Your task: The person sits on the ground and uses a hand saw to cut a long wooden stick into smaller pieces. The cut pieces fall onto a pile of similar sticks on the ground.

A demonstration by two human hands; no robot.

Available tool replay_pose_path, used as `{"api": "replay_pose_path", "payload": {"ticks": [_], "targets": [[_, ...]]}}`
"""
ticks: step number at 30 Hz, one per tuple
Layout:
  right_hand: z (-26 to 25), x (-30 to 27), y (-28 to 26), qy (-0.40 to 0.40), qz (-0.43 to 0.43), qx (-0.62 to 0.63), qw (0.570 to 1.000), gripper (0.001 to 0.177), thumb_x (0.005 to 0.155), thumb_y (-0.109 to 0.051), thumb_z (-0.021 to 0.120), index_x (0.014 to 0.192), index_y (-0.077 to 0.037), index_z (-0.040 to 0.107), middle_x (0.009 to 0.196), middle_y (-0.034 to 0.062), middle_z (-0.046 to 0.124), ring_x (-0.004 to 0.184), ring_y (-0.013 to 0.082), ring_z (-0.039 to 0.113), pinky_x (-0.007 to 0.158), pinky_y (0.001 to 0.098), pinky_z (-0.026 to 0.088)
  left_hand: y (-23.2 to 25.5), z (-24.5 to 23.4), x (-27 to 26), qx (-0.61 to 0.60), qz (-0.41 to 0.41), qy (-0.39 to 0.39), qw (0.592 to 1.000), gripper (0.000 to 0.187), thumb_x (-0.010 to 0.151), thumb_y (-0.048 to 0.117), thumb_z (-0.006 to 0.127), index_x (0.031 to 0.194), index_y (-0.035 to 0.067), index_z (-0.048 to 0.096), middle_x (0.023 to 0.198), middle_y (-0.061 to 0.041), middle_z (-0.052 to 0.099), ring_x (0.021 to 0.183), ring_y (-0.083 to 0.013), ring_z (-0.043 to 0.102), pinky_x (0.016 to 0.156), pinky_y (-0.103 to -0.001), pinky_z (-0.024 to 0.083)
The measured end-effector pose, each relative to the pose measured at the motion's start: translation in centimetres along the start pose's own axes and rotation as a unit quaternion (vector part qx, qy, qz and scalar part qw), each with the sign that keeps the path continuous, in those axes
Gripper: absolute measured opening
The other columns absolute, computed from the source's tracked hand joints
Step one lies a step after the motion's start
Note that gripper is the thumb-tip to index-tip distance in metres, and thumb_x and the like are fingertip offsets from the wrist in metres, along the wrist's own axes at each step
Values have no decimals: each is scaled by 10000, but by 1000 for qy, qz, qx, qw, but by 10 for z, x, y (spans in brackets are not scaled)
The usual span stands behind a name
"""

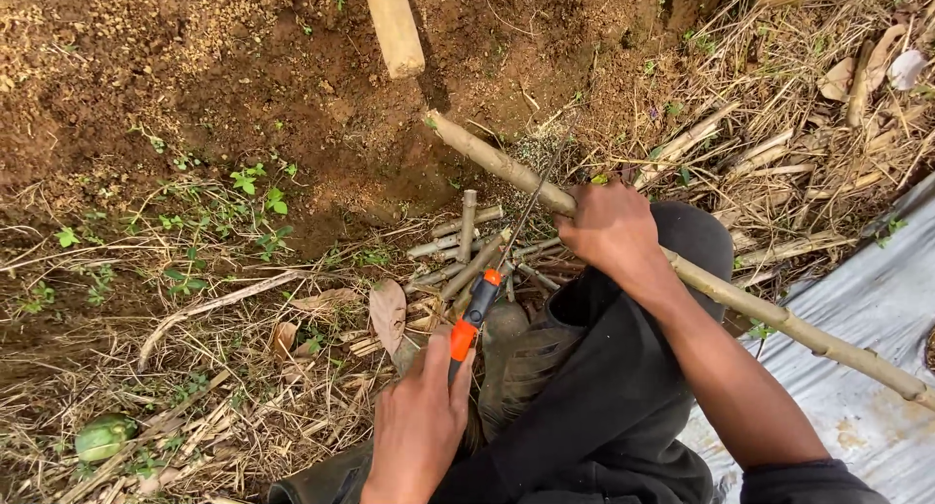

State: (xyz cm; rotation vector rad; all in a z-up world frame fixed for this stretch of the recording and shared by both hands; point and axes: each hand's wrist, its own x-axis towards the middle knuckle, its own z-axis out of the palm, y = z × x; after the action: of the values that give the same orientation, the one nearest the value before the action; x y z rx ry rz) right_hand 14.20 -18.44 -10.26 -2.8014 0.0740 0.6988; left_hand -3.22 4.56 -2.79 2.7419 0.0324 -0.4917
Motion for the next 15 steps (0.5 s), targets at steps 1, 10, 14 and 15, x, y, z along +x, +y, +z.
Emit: {"api": "replay_pose_path", "payload": {"ticks": [1, 10, 14, 15], "targets": [[0, -3, 1, -5, -15, -4, 1000, 320, 1003, -382, 632, 874, -91, 668, 584, 29, 529, 546, 240, 598, 533, 393, 536, -1, 1, -3, -6, -8, -16, 1000, 328, 1058, 417, 470, 1278, 182, 412, 865, -149, 699, 540, -447, 678, 449, -580, 550], [4, 1, 9, 45, -25, 6, 999, 322, 957, -350, 712, 833, -55, 679, 547, 62, 594, 557, 263, 654, 634, 446, 607, 10, 35, 64, -50, 129, 74, 988, 267, 1082, 264, 531, 1232, 71, 426, 636, -108, 626, 389, -268, 570, 319, -404, 468], [2, 2, 3, 42, -32, 15, 999, 289, 916, -326, 686, 860, -44, 708, 645, 169, 687, 661, 382, 707, 724, 542, 595, 8, 13, 32, -25, 90, 94, 991, 317, 1051, 334, 561, 1254, 102, 485, 719, -152, 677, 432, -369, 642, 362, -498, 502], [5, 1, 3, 41, -34, 17, 998, 289, 916, -326, 686, 860, -44, 708, 645, 169, 687, 661, 382, 707, 724, 542, 595, 1, 11, 19, -22, 89, 94, 991, 317, 1051, 334, 561, 1254, 102, 485, 719, -152, 677, 432, -369, 642, 362, -498, 502]]}}
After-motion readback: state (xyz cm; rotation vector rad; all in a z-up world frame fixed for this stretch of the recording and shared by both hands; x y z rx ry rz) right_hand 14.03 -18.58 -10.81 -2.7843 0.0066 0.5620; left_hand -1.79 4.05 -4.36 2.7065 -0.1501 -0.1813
